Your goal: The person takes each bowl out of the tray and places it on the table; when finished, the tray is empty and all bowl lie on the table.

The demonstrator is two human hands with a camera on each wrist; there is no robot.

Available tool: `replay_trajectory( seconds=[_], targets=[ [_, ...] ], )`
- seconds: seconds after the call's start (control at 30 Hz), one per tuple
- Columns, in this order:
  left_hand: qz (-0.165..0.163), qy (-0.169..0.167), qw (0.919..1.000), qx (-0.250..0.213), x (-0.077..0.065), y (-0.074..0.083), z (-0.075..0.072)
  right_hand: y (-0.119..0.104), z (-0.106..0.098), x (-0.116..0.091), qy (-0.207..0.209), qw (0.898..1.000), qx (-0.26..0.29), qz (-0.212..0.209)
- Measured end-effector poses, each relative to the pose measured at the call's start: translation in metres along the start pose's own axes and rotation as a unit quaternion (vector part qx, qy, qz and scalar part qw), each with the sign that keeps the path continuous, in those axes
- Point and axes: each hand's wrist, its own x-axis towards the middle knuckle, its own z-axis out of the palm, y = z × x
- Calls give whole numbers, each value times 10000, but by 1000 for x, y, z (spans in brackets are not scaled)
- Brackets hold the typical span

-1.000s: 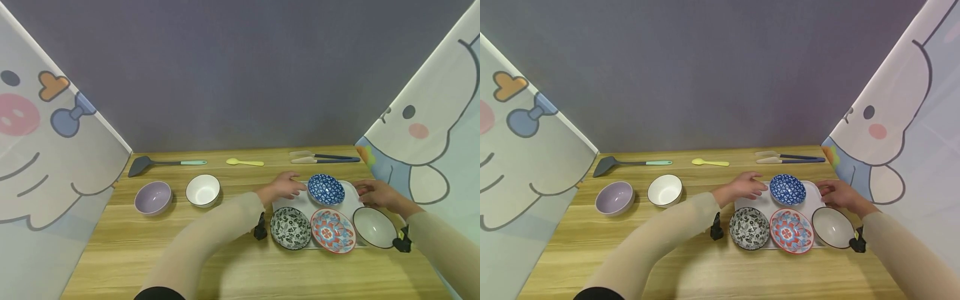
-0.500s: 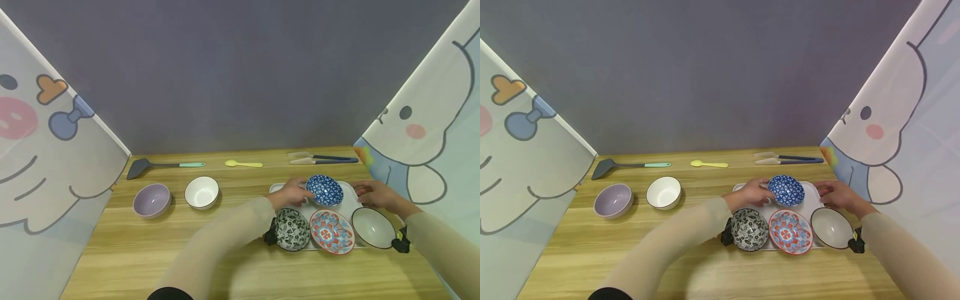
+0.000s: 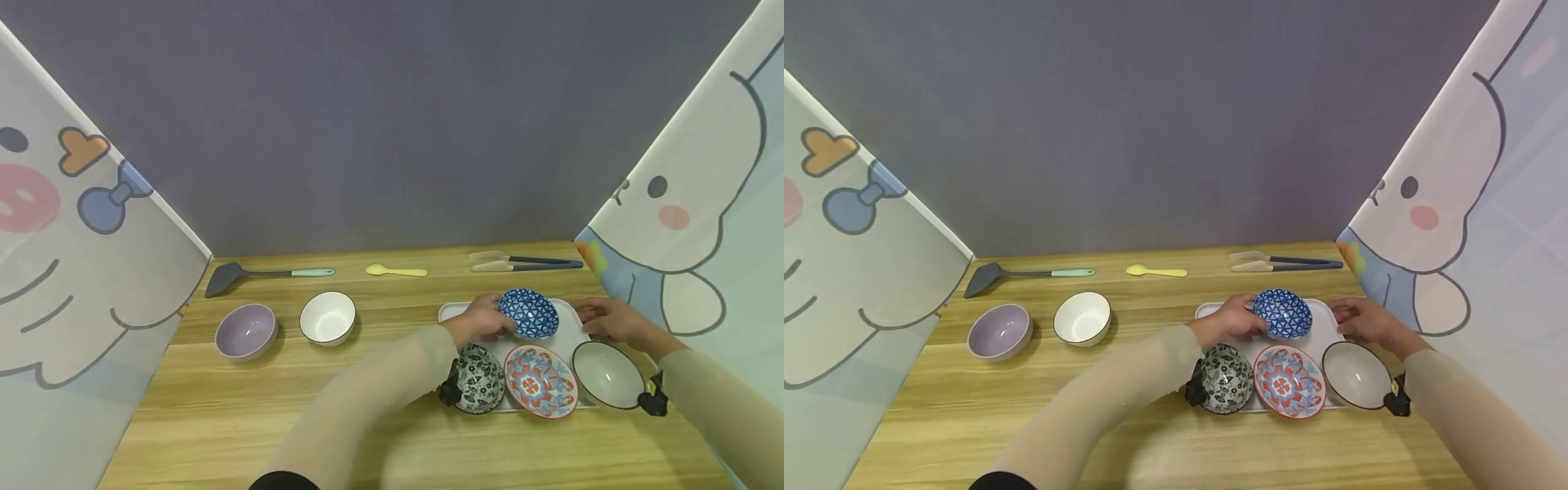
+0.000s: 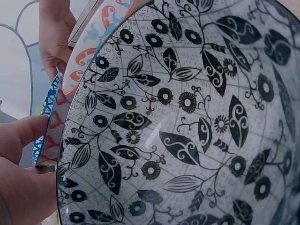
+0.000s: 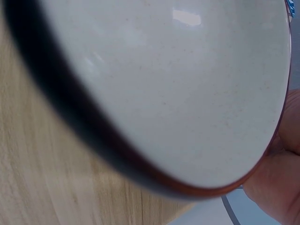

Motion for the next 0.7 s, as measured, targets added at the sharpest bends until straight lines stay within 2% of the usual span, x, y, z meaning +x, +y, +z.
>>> replay_trajectory(
  seconds=[0.37, 0.7],
  targets=[
    [-33, 255, 9966, -778, 0, -4, 7, 0, 3, -3, 59, 9999, -40, 71],
    [-45, 590, 9950, -804, -6, 2, 15, 1, 1, -2, 69, 9999, -97, -10]
  ],
)
